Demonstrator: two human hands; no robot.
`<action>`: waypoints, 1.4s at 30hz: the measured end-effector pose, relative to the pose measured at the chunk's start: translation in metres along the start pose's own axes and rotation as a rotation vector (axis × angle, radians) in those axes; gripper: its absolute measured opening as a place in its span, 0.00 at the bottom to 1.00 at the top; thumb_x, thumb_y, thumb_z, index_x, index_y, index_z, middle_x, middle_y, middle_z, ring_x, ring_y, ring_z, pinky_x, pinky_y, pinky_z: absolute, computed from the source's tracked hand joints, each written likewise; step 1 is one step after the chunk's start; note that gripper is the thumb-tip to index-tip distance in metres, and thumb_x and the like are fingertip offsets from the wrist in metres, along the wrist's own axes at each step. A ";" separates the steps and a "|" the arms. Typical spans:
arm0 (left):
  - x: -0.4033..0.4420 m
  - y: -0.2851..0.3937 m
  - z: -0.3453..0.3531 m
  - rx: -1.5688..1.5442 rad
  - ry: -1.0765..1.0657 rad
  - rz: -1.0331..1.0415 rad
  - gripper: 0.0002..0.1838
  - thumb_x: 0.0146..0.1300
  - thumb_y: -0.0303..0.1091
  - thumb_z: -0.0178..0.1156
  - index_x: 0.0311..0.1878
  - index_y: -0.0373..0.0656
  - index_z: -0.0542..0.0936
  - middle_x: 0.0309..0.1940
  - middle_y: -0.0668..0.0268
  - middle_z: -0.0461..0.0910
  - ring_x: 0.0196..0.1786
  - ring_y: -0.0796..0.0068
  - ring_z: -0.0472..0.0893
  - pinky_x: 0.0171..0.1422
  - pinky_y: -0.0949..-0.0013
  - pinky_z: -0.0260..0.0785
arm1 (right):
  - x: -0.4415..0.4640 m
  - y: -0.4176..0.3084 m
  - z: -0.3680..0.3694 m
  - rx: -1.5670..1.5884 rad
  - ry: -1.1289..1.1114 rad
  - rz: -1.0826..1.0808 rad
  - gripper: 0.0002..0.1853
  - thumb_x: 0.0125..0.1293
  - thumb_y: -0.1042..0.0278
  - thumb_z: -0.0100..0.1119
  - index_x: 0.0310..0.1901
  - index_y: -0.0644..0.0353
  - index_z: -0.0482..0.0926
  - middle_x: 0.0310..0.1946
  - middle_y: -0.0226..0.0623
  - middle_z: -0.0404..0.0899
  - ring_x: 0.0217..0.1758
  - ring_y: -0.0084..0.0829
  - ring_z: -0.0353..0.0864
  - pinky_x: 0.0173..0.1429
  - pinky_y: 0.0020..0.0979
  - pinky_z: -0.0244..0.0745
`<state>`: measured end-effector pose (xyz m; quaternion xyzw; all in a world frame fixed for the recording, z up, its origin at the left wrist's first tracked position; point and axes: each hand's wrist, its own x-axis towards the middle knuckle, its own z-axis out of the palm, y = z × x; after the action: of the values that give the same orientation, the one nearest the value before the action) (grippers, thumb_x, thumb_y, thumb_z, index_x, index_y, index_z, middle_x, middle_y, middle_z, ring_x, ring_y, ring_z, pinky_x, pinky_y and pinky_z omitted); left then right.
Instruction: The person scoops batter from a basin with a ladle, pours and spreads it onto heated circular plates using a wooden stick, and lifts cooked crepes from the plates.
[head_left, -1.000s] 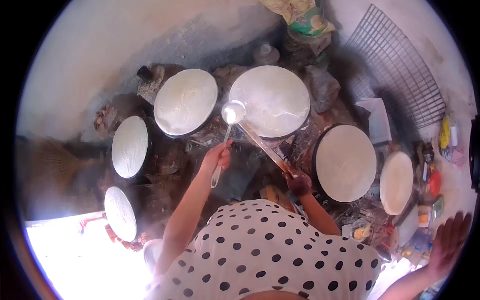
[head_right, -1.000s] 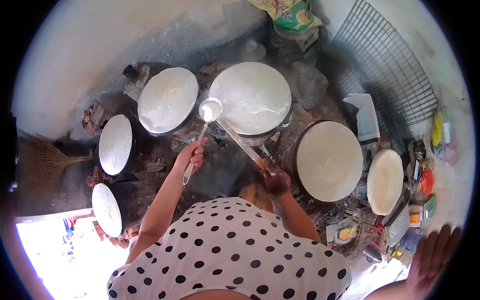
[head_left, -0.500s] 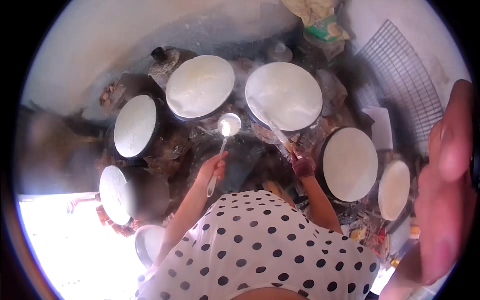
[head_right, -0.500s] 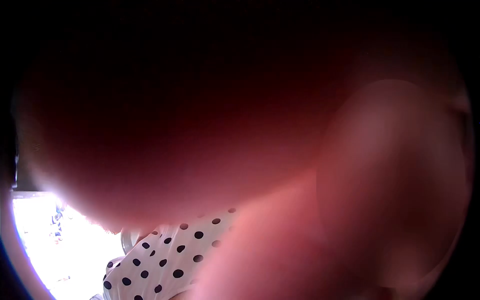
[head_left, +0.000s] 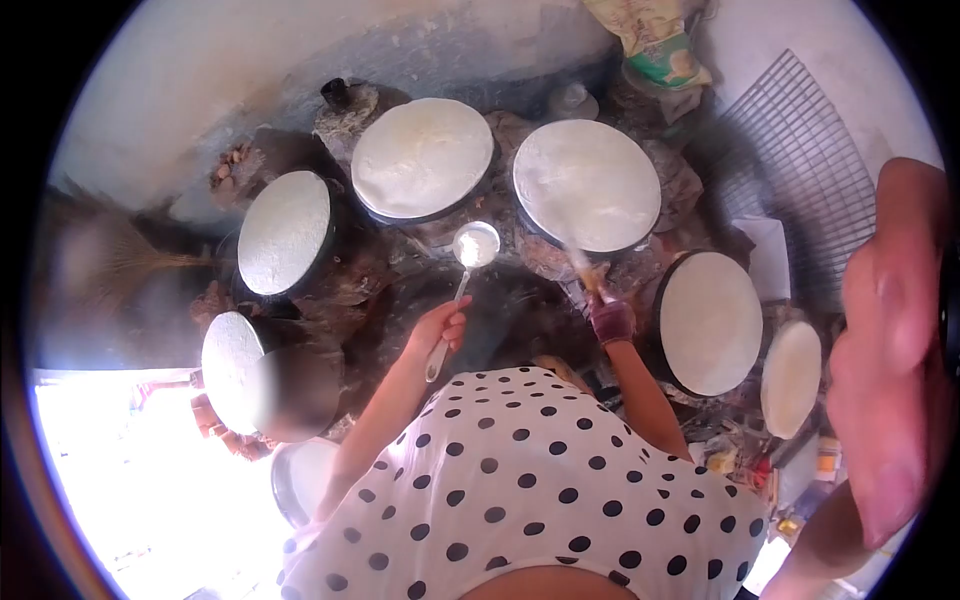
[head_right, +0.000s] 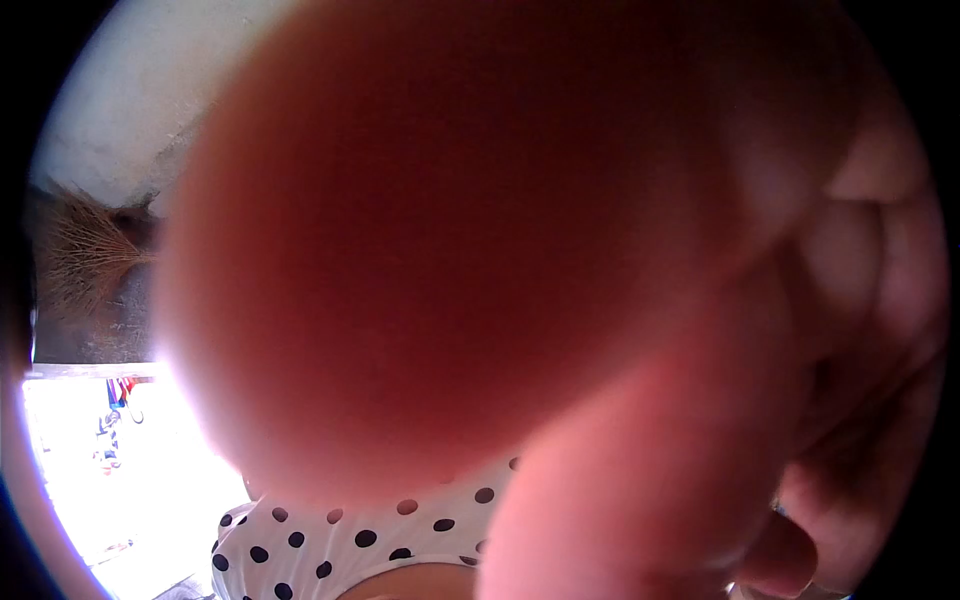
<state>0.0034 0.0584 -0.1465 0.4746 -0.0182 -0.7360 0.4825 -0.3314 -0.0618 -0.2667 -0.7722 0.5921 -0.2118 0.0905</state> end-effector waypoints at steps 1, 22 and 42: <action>0.003 -0.002 -0.003 -0.065 -0.031 -0.026 0.16 0.72 0.36 0.47 0.58 0.41 0.70 0.21 0.76 0.67 0.16 0.87 0.63 0.18 0.79 0.58 | 0.004 -0.005 -0.005 -0.044 -0.081 0.241 0.19 0.61 0.45 0.58 0.51 0.41 0.82 0.30 0.46 0.83 0.33 0.46 0.83 0.38 0.44 0.77; 0.001 -0.001 -0.008 0.214 0.132 0.380 0.24 0.74 0.44 0.46 0.66 0.39 0.67 0.25 0.69 0.76 0.13 0.84 0.63 0.16 0.77 0.59 | 0.029 -0.134 -0.039 0.735 -0.607 0.320 0.20 0.70 0.52 0.47 0.30 0.60 0.78 0.27 0.38 0.80 0.31 0.32 0.82 0.34 0.41 0.76; -0.104 -0.020 -0.139 -0.486 0.253 0.430 0.23 0.69 0.38 0.53 0.66 0.49 0.66 0.32 0.73 0.73 0.15 0.88 0.60 0.18 0.79 0.60 | 0.107 -0.194 0.167 0.302 -0.576 0.050 0.25 0.61 0.46 0.58 0.54 0.53 0.75 0.39 0.40 0.82 0.41 0.38 0.81 0.45 0.37 0.74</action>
<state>0.0978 0.2047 -0.1621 0.4187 0.1182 -0.5358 0.7237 -0.0670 -0.1276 -0.3169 -0.7634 0.5231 -0.0677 0.3729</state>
